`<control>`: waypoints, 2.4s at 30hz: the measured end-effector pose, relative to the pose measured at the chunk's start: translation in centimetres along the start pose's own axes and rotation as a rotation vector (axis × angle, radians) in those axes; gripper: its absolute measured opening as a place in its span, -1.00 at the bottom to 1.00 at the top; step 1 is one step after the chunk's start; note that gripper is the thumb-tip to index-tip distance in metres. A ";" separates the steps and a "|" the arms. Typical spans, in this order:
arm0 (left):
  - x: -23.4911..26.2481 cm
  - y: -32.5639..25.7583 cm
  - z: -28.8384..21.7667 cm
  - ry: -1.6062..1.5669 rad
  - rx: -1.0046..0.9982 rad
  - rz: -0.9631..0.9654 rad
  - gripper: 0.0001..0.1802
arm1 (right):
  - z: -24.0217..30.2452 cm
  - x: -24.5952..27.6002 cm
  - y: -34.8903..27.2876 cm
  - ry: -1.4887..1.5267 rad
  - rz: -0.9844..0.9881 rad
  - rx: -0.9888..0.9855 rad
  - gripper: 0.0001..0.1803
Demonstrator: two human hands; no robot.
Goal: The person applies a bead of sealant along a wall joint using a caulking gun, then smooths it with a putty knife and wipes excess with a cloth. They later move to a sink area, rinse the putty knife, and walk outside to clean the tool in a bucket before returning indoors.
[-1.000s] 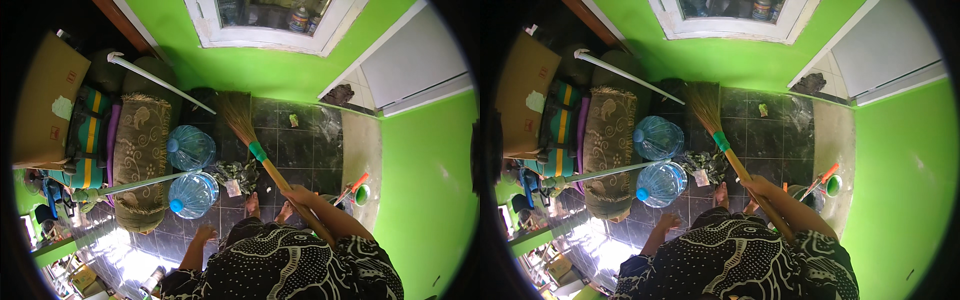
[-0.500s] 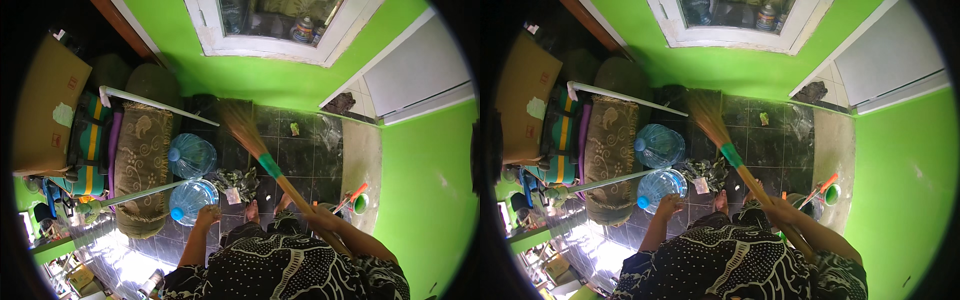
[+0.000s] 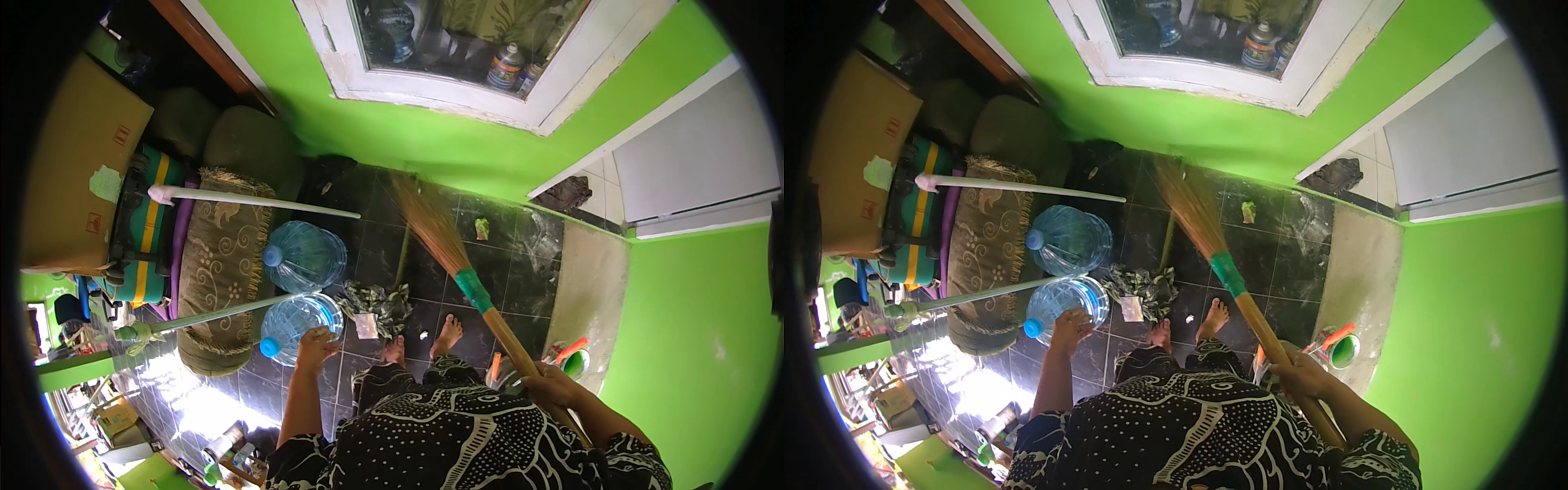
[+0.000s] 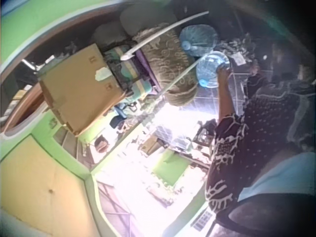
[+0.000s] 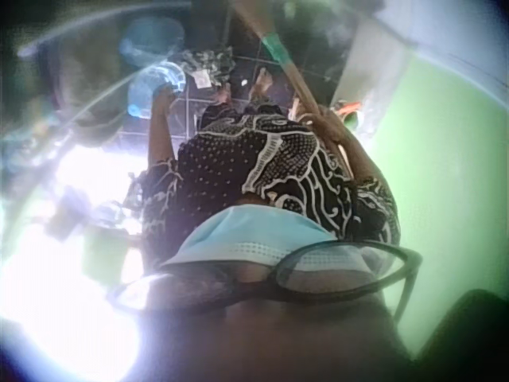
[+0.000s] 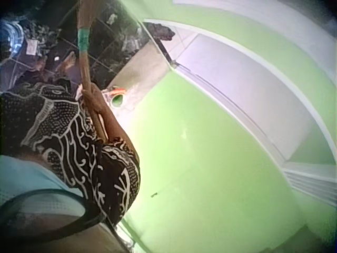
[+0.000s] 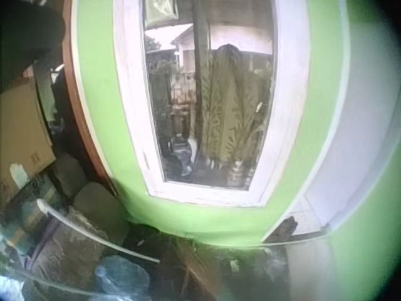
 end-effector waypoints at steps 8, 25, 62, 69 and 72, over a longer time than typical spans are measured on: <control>-6.4 -0.7 -3.0 0.131 -0.055 0.151 -0.59 | 5.9 -0.2 17.0 -0.053 0.175 -0.105 -0.61; 5.6 7.9 -4.6 -0.196 -0.053 -0.223 -0.45 | -3.5 -0.6 2.1 -0.015 -0.061 -0.035 -0.61; -2.5 24.5 9.4 -0.621 0.228 -0.209 -0.30 | -1.0 -5.7 11.9 -0.184 -0.080 -0.142 -0.55; -2.3 24.6 10.7 -0.882 0.184 -0.345 -0.13 | -2.0 -4.4 12.1 -0.162 -0.114 -0.269 -0.53; -1.5 26.0 10.6 -0.982 0.180 -0.411 -0.11 | -1.8 -4.5 11.8 -0.147 -0.115 -0.268 -0.54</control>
Point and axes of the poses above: each hand's wrist, its own y-axis towards the middle knuckle, its own x-axis out of the back of the hand, z = x × y, the point moved 6 cm from there along y, towards the middle knuckle, and after that the axes turned 8 degrees about -x, right-handed, at the moved point
